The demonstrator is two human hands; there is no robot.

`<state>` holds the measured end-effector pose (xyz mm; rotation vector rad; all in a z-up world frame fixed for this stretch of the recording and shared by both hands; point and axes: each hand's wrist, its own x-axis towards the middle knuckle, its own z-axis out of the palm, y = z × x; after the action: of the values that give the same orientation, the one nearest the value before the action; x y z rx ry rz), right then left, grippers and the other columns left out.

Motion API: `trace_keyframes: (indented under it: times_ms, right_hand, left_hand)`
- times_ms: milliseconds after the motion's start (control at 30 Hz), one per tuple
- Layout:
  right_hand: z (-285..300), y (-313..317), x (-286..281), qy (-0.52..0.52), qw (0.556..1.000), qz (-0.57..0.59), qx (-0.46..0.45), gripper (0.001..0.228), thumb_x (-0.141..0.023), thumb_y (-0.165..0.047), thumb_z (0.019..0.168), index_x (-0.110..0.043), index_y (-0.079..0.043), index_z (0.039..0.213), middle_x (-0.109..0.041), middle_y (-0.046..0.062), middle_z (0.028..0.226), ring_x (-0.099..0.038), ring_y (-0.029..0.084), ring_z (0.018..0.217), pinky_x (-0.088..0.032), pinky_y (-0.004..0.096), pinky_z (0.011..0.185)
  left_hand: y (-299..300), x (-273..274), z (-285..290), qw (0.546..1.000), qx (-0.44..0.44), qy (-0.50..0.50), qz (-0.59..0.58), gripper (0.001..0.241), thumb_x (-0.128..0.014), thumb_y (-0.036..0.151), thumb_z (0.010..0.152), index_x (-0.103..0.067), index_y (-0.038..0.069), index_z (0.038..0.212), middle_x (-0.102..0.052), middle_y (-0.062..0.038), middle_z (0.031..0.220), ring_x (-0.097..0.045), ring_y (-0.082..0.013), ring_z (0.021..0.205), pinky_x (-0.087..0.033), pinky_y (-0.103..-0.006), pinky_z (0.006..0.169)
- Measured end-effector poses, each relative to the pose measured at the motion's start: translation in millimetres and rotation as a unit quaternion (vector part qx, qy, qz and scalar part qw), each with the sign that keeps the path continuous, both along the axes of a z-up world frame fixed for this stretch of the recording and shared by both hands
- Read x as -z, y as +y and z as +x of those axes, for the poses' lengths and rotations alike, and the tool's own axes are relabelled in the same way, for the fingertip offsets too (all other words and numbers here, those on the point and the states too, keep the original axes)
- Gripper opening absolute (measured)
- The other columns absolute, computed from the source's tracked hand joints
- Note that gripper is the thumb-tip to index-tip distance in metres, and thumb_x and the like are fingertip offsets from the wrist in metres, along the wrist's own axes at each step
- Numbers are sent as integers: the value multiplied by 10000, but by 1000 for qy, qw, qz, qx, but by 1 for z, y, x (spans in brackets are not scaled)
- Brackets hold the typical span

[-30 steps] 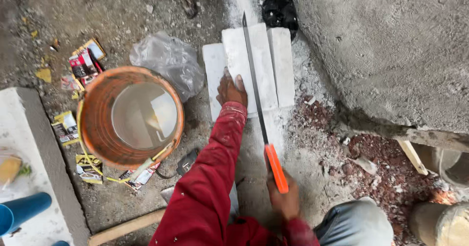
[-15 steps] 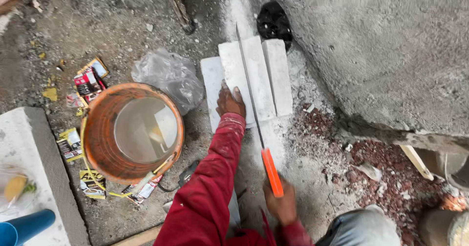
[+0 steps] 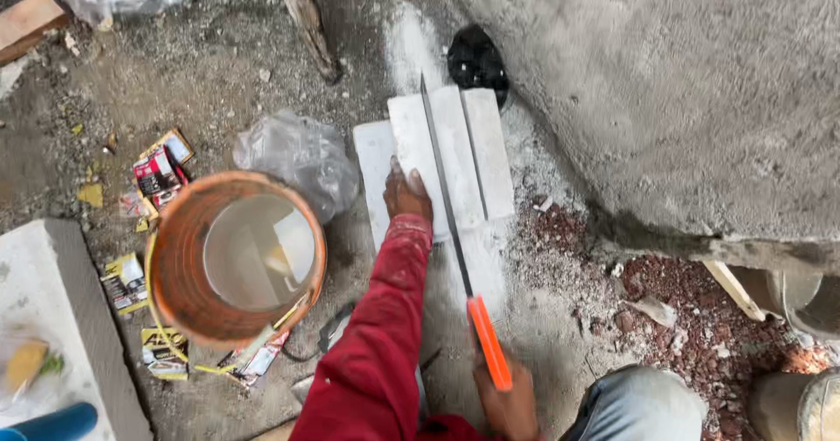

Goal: The person measures a brick with a tape measure, marks it with a pencil, and then cuts the brick using a hand saw.

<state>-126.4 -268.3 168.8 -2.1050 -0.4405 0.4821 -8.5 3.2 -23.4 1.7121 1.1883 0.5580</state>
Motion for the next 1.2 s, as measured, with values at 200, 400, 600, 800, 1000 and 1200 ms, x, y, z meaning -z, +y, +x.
trace_keyframes:
  times_ms: [200, 400, 600, 800, 1000, 1200]
  right_hand:
    - [66, 69, 28, 142, 984, -92, 60, 123, -670, -139, 885, -714, -39, 941, -651, 147, 673, -622, 247, 632, -521, 371, 599]
    - [133, 105, 23, 64, 998, -4, 5, 195, -670, -156, 848, -721, -46, 1000, -699, 122, 714, -654, 211, 676, -537, 356, 642]
    - [117, 107, 15, 5, 998, 61, -16, 489, -675, -125, 852, -473, -39, 1290, -732, 135, 877, -737, 283, 776, -555, 364, 712]
    - [120, 113, 28, -52, 997, 21, -60, 539, -614, -50, 879, -485, -35, 1402, -706, 211, 1050, -741, 361, 895, -576, 422, 815]
    - [74, 43, 21, 28, 987, -129, -93, 677, -611, -74, 829, -431, -110, 1481, -637, 207, 1231, -699, 386, 944, -570, 438, 808]
    - [35, -9, 0, 56, 993, -107, 0, 635, -627, -19, 782, -573, -138, 1403, -708, 129, 1277, -724, 300, 1115, -558, 364, 920]
  left_hand:
    - [-9, 19, 6, 989, -20, 101, 107, 592, -480, 357, 1042, -401, 50, 1542, -551, -267, 1437, -528, -442, 1294, -399, -493, 1123]
    - [10, 23, 45, 988, -81, 105, 76, 600, -481, 321, 1040, -377, 69, 1574, -533, -258, 1436, -506, -450, 1301, -375, -524, 1138]
    - [14, -4, 46, 988, -60, 139, 11, 643, -483, 356, 1016, -319, 91, 1578, -487, -239, 1472, -491, -457, 1287, -383, -519, 1111]
    - [26, -50, 43, 982, -29, 175, -71, 673, -480, 466, 1025, -292, 144, 1584, -451, -203, 1494, -451, -448, 1330, -380, -524, 1123]
    - [21, -54, 48, 973, -42, 217, -64, 659, -431, 497, 1009, -287, 230, 1594, -468, -100, 1530, -476, -383, 1327, -380, -585, 1085]
    - [18, -34, 47, 969, -8, 248, 13, 692, -396, 502, 1053, -212, 178, 1636, -488, -159, 1504, -502, -388, 1304, -417, -597, 1038]
